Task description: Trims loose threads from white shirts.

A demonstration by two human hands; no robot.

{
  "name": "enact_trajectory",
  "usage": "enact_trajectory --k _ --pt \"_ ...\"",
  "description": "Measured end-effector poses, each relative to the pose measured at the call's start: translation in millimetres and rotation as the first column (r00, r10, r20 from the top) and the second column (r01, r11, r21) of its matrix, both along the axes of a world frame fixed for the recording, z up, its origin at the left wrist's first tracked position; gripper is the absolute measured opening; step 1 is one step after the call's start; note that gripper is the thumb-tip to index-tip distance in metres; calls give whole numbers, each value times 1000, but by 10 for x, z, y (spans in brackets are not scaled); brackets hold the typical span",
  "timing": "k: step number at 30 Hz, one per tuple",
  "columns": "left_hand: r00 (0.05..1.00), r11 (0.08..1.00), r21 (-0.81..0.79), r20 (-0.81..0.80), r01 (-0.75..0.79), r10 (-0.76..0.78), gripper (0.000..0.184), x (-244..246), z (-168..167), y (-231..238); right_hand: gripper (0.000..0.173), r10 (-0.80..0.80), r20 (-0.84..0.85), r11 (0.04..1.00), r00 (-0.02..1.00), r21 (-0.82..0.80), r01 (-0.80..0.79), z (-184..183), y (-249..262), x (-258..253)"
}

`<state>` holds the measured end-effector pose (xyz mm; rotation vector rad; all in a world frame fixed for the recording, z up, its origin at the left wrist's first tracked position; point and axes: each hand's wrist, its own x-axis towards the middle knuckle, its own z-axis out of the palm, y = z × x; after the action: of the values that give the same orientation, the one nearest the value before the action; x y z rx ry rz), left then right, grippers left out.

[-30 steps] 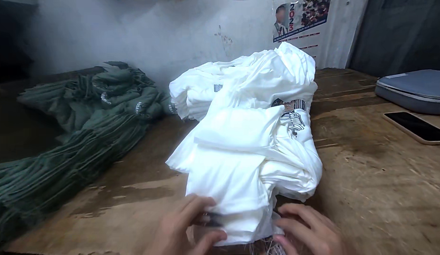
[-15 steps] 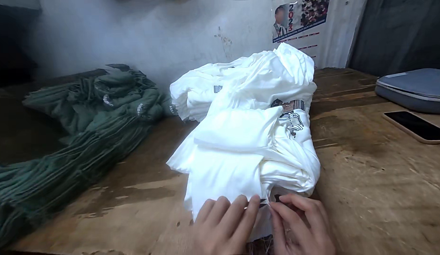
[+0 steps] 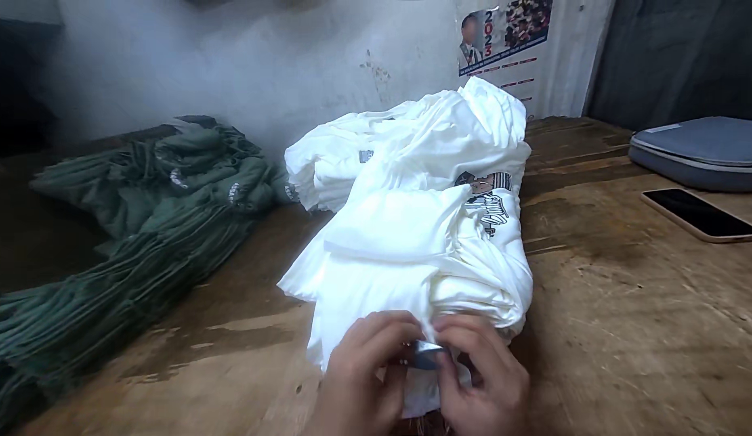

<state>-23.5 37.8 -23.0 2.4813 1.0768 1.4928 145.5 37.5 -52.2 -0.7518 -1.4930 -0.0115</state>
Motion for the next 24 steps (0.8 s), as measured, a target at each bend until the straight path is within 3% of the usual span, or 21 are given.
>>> enact_trajectory --k 3,4,5,6,7,9,10,12,14,16,18,21,24 --pt "980 971 -204 174 127 -92 10 -53 139 173 10 262 -304 955 916 -53 -291 170 200 -103" --pt "971 948 -284 224 145 -82 11 -60 189 221 9 288 -300 941 910 -87 -327 204 228 -91" --pt "961 914 -372 269 162 -61 12 -57 242 256 20 304 -227 935 925 -115 -336 211 234 -61" --pt "950 871 -456 310 183 -37 13 -48 293 277 33 275 -115 949 955 -128 -289 204 214 -30" --pt "939 832 -516 345 203 -15 12 -36 333 288 33 176 20 980 984 -100 -173 185 177 1" --pt "922 790 -566 386 234 3 11 -26 362 262 14 -89 194 995 977 56 80 94 54 109" --pt "923 800 -548 385 244 -18 18 -38 343 230 15 -163 206 985 965 98 145 64 -36 183" --pt "955 906 -385 291 177 -63 38 -66 241 146 16 -209 190 977 959 79 197 58 -195 300" --pt "994 999 -42 105 -13 17 32 -50 134 27 15 -192 178 981 965 25 191 54 -304 342" --pt "984 947 286 -54 -146 168 17 30 99 -102 13 -160 177 987 971 2 162 39 -358 327" --pt "939 842 509 -167 -180 301 19 114 53 -143 12 -132 167 991 977 7 133 27 -371 271" --pt "903 729 672 -222 -133 369 20 128 -30 -49 10 -73 119 997 990 -9 75 10 -369 195" --pt "926 743 636 -117 -208 359 17 103 -52 -27 9 -168 189 976 968 -108 190 68 -419 222"
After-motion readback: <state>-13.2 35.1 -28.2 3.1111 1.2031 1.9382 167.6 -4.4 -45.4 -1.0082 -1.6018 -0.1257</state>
